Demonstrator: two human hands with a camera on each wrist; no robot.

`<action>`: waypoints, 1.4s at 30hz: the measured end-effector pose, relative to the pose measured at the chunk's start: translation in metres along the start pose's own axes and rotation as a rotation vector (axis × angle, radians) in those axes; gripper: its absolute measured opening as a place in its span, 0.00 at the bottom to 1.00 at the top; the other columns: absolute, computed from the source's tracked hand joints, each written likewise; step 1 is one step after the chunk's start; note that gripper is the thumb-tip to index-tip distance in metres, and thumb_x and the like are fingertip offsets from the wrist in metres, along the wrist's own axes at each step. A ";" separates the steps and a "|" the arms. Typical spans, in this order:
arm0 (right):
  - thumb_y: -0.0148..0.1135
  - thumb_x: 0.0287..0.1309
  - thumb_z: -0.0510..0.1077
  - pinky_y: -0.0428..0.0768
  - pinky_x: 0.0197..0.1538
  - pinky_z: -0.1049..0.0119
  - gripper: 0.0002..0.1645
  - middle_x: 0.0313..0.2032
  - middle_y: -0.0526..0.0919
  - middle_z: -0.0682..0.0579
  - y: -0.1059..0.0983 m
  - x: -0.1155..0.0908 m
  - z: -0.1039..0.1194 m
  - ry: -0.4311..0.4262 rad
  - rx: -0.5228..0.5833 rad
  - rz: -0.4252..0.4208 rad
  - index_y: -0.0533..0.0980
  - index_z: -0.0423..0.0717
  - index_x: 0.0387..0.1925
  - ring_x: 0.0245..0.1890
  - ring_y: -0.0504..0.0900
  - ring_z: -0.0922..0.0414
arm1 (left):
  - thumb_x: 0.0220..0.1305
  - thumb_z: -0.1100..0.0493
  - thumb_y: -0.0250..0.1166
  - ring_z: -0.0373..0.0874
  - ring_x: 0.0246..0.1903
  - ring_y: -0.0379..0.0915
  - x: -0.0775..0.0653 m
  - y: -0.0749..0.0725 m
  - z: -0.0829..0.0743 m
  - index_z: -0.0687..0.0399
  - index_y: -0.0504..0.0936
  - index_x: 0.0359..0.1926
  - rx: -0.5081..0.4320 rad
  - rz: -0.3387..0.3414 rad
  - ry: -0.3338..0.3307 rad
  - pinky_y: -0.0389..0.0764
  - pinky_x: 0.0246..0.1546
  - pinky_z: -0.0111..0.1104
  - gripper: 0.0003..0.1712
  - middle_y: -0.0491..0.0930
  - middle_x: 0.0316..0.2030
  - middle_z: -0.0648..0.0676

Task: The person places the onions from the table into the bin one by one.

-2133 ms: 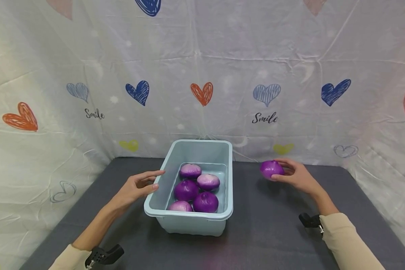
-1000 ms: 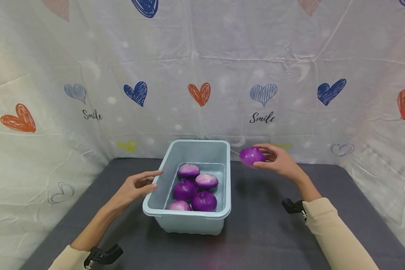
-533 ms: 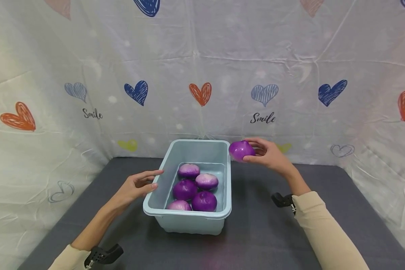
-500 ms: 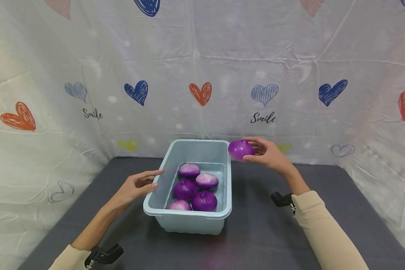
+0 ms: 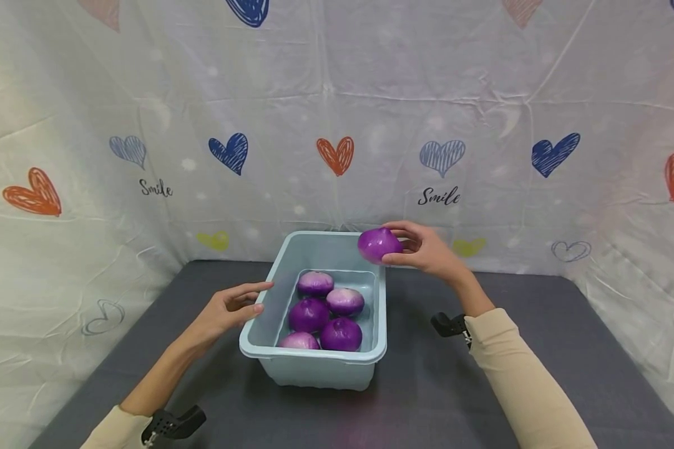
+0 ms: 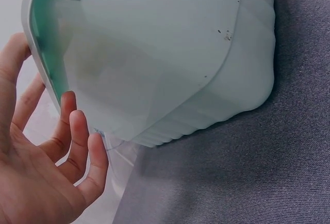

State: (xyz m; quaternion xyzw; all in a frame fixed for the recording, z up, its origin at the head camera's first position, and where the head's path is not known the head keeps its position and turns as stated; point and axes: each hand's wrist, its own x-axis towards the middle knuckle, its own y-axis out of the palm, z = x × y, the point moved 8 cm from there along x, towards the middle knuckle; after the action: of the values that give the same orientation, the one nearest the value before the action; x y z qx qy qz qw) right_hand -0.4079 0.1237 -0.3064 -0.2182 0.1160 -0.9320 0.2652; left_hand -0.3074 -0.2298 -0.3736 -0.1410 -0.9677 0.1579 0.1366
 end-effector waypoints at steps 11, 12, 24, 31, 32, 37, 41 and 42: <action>0.73 0.59 0.34 0.78 0.56 0.60 0.37 0.65 0.72 0.38 0.013 0.013 -0.002 -0.006 0.039 0.025 0.69 0.37 0.69 0.62 0.75 0.43 | 0.72 0.59 0.65 0.51 0.44 0.78 -0.002 0.001 0.000 0.53 0.76 0.70 0.003 0.000 0.006 0.79 0.42 0.45 0.27 0.76 0.55 0.62; 0.72 0.60 0.33 0.77 0.56 0.59 0.37 0.65 0.71 0.37 0.013 0.012 -0.002 -0.013 0.051 0.030 0.69 0.37 0.69 0.62 0.74 0.42 | 0.72 0.59 0.65 0.52 0.45 0.78 -0.001 0.001 0.000 0.53 0.76 0.70 0.005 0.000 0.007 0.79 0.42 0.45 0.27 0.76 0.56 0.62; 0.66 0.66 0.34 0.77 0.56 0.59 0.31 0.64 0.73 0.35 -0.011 -0.012 -0.011 -0.043 0.041 -0.021 0.69 0.33 0.68 0.63 0.71 0.32 | 0.72 0.58 0.65 0.54 0.48 0.78 0.001 0.005 0.000 0.50 0.76 0.70 0.000 -0.002 -0.011 0.78 0.45 0.48 0.27 0.76 0.57 0.62; 0.62 0.70 0.37 0.78 0.55 0.54 0.28 0.63 0.72 0.31 -0.020 -0.037 -0.030 0.006 0.009 -0.057 0.69 0.32 0.67 0.61 0.75 0.38 | 0.72 0.57 0.65 0.52 0.47 0.78 -0.001 0.004 0.002 0.50 0.75 0.70 0.000 0.008 -0.026 0.79 0.44 0.46 0.27 0.76 0.57 0.62; 0.62 0.71 0.37 0.78 0.55 0.53 0.27 0.63 0.72 0.31 -0.021 -0.040 -0.033 0.010 0.009 -0.061 0.69 0.32 0.67 0.60 0.76 0.39 | 0.72 0.57 0.65 0.52 0.47 0.78 -0.001 0.004 0.002 0.50 0.75 0.70 -0.001 0.007 -0.029 0.79 0.44 0.46 0.27 0.76 0.57 0.61; 0.58 0.74 0.38 0.78 0.55 0.54 0.24 0.62 0.73 0.32 -0.026 -0.056 -0.044 0.012 0.025 -0.066 0.69 0.32 0.67 0.58 0.78 0.40 | 0.73 0.58 0.64 0.53 0.48 0.78 -0.002 0.003 0.002 0.50 0.75 0.71 0.019 -0.003 0.002 0.78 0.44 0.47 0.27 0.75 0.58 0.62; 0.51 0.78 0.40 0.78 0.55 0.55 0.24 0.63 0.73 0.34 -0.027 -0.069 -0.053 0.024 0.031 -0.034 0.68 0.30 0.68 0.58 0.79 0.43 | 0.74 0.59 0.63 0.54 0.51 0.77 -0.005 0.002 -0.001 0.48 0.73 0.72 0.066 -0.041 0.068 0.77 0.49 0.46 0.28 0.74 0.61 0.60; 0.48 0.80 0.41 0.77 0.56 0.55 0.24 0.63 0.73 0.34 -0.026 -0.073 -0.056 0.030 0.031 -0.022 0.67 0.29 0.68 0.59 0.78 0.44 | 0.74 0.59 0.62 0.53 0.52 0.77 -0.006 0.001 -0.001 0.47 0.72 0.73 0.079 -0.061 0.080 0.77 0.49 0.46 0.29 0.74 0.61 0.60</action>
State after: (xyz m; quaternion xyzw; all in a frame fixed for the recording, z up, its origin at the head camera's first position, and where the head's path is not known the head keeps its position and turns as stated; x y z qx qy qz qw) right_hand -0.3897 0.1906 -0.3718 -0.2013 0.1033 -0.9397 0.2563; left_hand -0.3014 -0.2306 -0.3739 -0.1123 -0.9584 0.1860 0.1854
